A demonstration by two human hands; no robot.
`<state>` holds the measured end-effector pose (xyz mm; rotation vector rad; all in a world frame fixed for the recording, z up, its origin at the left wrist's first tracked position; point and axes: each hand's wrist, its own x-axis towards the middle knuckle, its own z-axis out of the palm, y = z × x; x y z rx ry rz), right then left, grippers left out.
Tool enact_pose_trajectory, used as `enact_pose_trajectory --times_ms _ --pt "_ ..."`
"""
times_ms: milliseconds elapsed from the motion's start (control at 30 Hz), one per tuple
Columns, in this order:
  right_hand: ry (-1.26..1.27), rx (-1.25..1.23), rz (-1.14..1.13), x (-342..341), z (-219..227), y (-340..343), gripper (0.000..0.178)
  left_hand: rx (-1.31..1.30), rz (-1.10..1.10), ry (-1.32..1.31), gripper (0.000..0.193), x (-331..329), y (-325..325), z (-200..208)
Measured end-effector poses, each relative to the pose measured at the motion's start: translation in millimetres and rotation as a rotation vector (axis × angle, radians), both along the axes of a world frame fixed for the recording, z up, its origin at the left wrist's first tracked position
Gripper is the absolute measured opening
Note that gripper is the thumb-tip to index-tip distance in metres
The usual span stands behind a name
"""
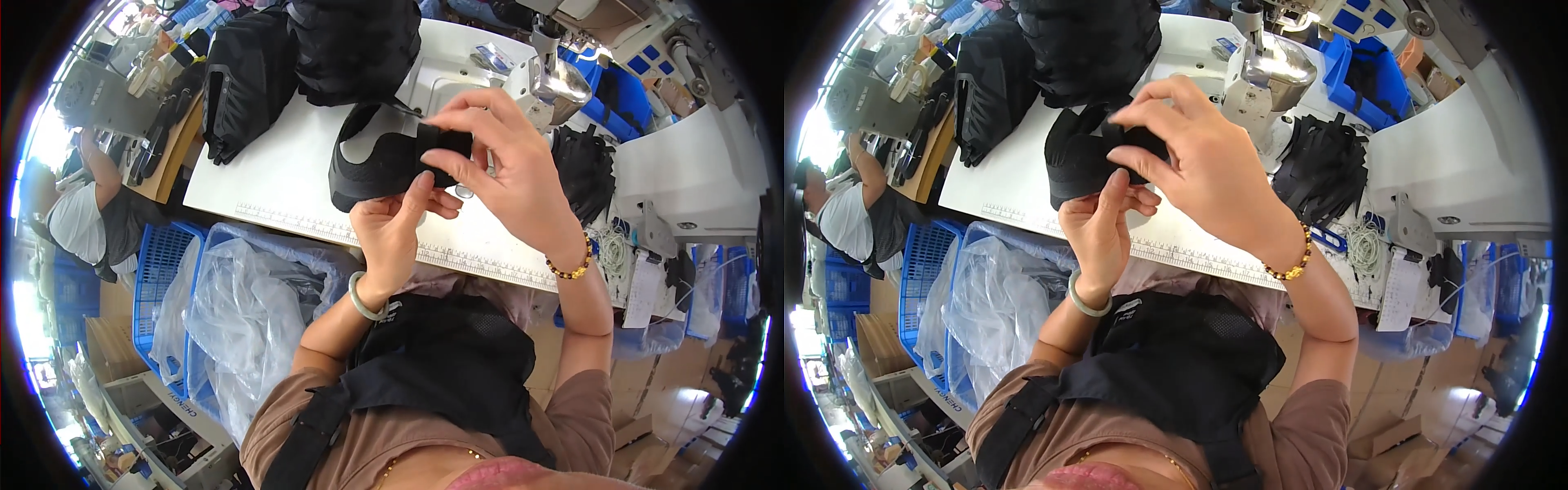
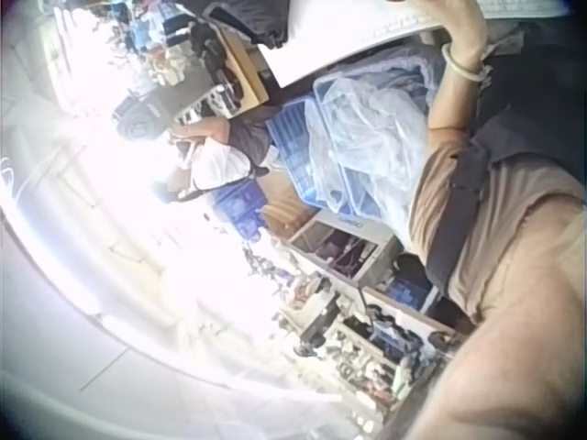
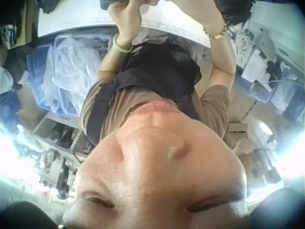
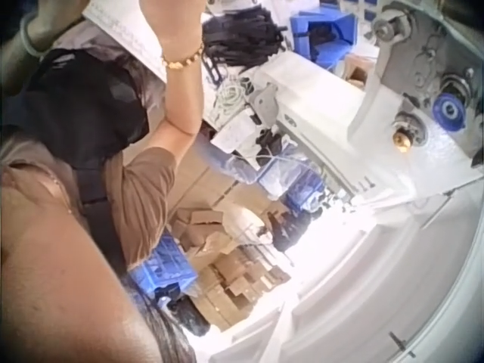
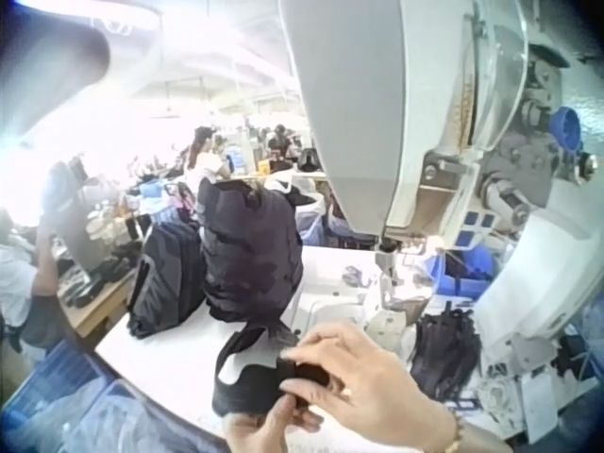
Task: Stitch various components of a shoe upper using a sewing machine.
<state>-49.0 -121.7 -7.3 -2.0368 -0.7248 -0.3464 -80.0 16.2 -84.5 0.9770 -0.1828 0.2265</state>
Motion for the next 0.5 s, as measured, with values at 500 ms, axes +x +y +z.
enact_pose_trajectory --times_ms 500 --pt "-0.995 -0.406 0.072 -7.2 -33.8 -14.4 0.034 -0.053 0.181 -0.053 0.007 3.7 -8.2 -17.6"
